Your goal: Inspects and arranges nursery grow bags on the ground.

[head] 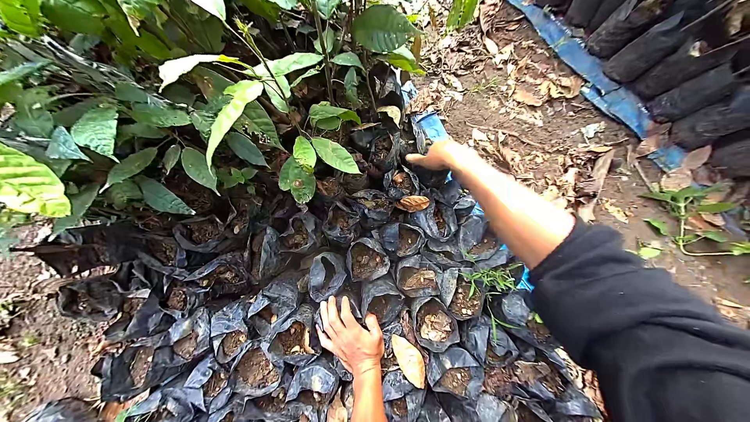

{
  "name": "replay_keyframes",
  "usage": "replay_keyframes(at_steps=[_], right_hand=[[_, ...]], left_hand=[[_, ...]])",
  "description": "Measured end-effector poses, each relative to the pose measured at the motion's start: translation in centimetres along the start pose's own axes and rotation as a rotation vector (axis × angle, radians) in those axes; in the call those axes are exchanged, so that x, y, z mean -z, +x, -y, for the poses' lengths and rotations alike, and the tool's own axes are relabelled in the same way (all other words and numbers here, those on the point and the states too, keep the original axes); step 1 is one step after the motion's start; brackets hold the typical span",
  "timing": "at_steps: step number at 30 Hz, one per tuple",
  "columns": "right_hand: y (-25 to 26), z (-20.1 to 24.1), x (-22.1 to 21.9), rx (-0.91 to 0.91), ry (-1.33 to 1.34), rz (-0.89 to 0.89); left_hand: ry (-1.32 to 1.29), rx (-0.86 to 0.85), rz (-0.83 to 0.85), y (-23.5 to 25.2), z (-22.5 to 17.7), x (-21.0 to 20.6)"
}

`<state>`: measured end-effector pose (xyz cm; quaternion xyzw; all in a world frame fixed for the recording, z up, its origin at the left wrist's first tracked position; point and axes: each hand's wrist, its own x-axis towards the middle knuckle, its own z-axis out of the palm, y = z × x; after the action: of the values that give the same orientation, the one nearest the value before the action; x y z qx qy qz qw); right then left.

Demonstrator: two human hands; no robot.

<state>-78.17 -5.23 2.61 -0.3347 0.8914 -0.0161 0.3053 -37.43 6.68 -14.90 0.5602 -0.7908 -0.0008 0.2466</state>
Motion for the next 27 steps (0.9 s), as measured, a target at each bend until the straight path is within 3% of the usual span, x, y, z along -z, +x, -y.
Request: replay_keyframes(at_steps=[5, 9, 12, 15, 18, 21, 27], right_hand=[[1.2, 2.8, -2.6, -0.247, 0.132, -0.249], [1.5, 2.3, -4.3, -0.137, -0.038, -0.373], [2.1, -1.0, -2.5, 0.068, -0.023, -0.305], [3.3, -7.1, 0.5, 0.176, 0.289, -0.249], [1.3, -11.0, 1.0, 0.186, 0.141, -0.092], [-1.6, -10.5, -1.4, 0.171, -0.011, 0.136], [-2.9, -7.8, -7.8, 0.016, -0.063, -0.147]], left_hand=[[0.005, -0.005, 0.009, 0.0, 0.1, 0.1], [0.000, 0.006, 0.016, -0.2, 0.0, 0.1], [-0.011, 0.009, 0.015, -0.1, 0.1, 0.1], [-0.003, 0.008, 0.016, 0.0, -0.1, 0.1], [-0.001, 0.003, 0.020, -0.1, 0.0, 0.2], [-0.007, 0.002, 0.026, -0.2, -0.1, 0.2], [0.008, 0.008, 0.028, 0.0, 0.0, 0.4]])
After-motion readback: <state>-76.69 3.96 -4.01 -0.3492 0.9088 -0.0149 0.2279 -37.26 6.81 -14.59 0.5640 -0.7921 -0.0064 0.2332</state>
